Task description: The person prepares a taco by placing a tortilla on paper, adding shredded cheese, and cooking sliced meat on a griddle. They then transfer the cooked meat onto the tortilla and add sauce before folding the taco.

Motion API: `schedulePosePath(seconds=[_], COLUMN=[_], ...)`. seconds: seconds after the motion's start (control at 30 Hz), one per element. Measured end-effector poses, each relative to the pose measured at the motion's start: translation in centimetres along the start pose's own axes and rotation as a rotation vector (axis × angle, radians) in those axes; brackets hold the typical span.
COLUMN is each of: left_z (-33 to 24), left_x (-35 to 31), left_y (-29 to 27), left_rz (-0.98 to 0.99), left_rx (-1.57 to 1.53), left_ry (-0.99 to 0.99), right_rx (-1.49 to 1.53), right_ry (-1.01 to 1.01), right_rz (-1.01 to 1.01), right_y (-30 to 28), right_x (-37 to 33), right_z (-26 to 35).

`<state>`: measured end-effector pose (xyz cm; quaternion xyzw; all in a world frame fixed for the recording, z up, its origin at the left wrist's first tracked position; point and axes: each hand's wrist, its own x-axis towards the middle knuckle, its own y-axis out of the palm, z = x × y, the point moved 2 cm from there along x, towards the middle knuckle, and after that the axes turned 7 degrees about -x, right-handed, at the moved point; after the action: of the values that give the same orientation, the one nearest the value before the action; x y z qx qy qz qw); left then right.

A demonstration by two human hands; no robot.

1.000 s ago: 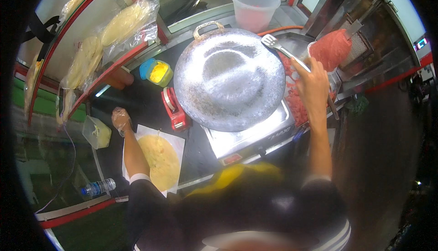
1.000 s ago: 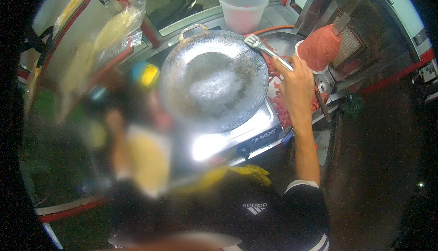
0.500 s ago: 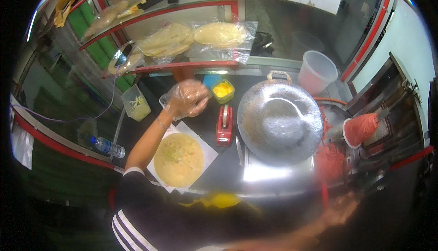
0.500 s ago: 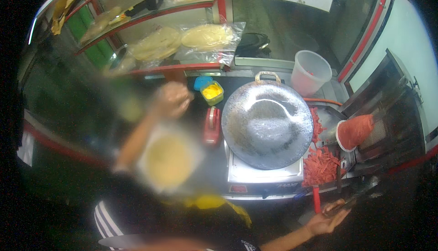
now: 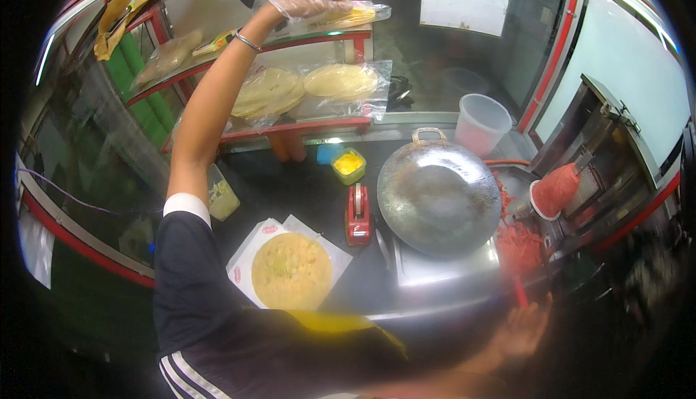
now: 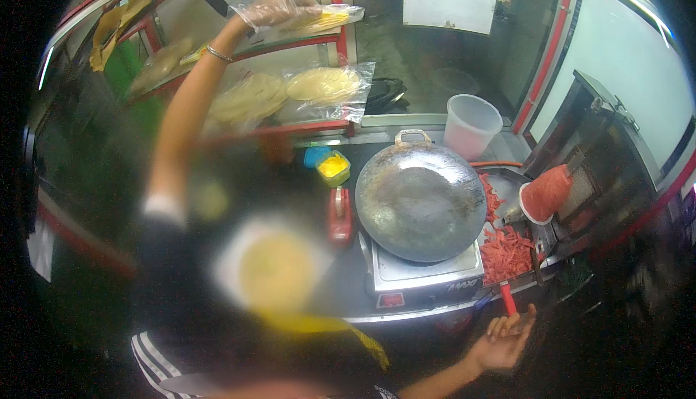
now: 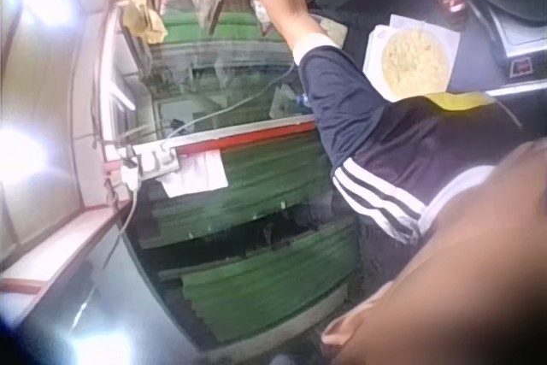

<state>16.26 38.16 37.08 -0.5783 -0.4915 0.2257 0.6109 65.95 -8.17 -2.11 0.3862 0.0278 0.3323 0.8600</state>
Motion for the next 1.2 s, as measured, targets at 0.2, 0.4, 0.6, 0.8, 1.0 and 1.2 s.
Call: schedulePosePath(seconds=[0.2, 0.4, 0.6, 0.8, 1.0, 1.2], left_z=[5.9, 9.9, 2.7, 0.4, 1.3, 1.0], left_x=[5.5, 7.1, 2.9, 2.1, 4.4, 5.7], left_y=[-1.1, 0.7, 1.7, 0.6, 2.4, 3.0], left_rz=[-0.171, -0.227, -0.139, 0.042, -0.07, -0.136], left_rx=[0.046, -0.478, -0.255, -0.139, 0.023, 0.114], left_ry=[0.124, -0.003, 0.127, 0.066, 0.136, 0.271], right_rx=[-0.172, -0.175, -0.34, -0.053, 0.051, -0.004], right_ry=[-0.142, -0.134, -0.116, 0.06, 0.12, 0.129], right_rz=[-0.088, -0.076, -0.194, -0.099, 0.015, 0.129], right_y=[-4.2, -5.1, -2.0, 1.5, 2.8, 2.5], right_x=[-1.6, -1.5, 0.2, 1.4, 2.0, 2.5], right_z=[3.2, 4.4, 2.2, -1.3, -4.2, -5.4])
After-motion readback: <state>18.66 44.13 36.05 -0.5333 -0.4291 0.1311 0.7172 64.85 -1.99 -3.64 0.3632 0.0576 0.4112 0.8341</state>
